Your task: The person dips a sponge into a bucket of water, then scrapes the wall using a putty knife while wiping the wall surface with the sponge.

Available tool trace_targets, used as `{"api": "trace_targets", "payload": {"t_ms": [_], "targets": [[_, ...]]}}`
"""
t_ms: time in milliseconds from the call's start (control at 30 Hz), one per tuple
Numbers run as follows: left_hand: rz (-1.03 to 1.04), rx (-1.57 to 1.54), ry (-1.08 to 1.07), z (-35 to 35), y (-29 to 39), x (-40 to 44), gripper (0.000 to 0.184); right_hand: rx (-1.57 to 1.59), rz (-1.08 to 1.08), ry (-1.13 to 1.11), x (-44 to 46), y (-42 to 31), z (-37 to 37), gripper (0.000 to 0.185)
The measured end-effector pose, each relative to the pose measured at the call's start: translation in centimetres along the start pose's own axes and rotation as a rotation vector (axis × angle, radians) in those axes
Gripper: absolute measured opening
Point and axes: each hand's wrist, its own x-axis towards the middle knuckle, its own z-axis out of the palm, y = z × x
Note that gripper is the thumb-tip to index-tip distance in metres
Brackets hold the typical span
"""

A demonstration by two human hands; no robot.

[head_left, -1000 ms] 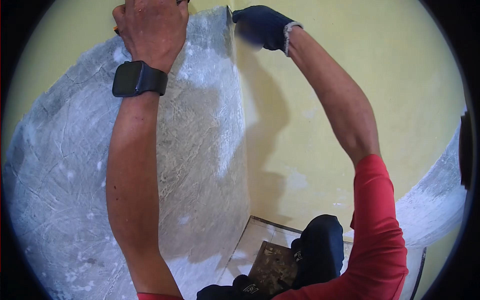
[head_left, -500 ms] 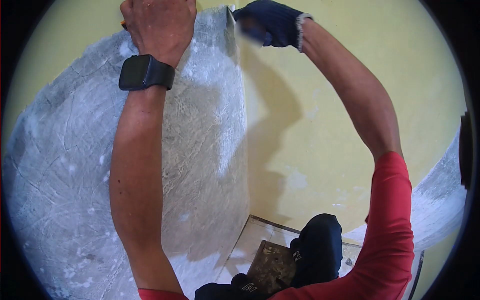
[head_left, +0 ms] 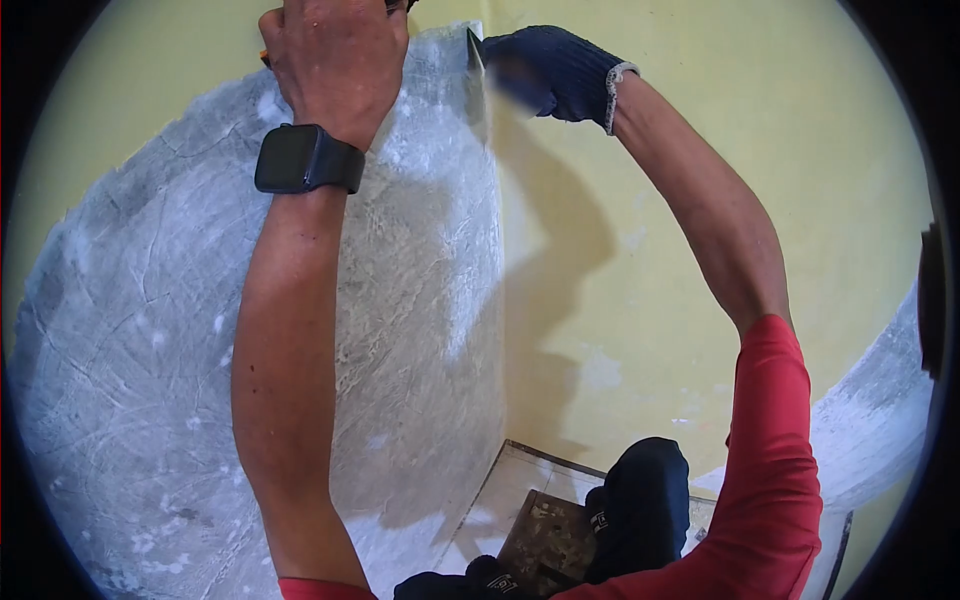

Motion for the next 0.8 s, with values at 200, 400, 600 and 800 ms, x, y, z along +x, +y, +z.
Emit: {"api": "trace_targets", "payload": {"t_ms": [200, 400, 600, 800], "targets": [[-0.016, 0.032, -0.035, -0.1, 0.2, 0.1, 0.05, -0.033, -0.025, -0.031, 2.6, 1.7, -2.1, 0.03], [-0.016, 0.031, -0.039, 0.1, 0.1, -0.1, 0.052, -0.193, 0.092, -0.049, 0.5, 0.1, -1.6, 0.019], [-0.039, 0.005, -0.054, -1.5, 1.0, 0.1, 0.052, -0.085, -0.076, 0.044, -6.2, -2.0, 4.7, 0.023], [-0.092, -0.073, -0.05, -2.0, 1.4, 0.5, 0.047, 0.089, -0.191, 0.087, -2.2, 0.7, 3.8, 0.026]]}}
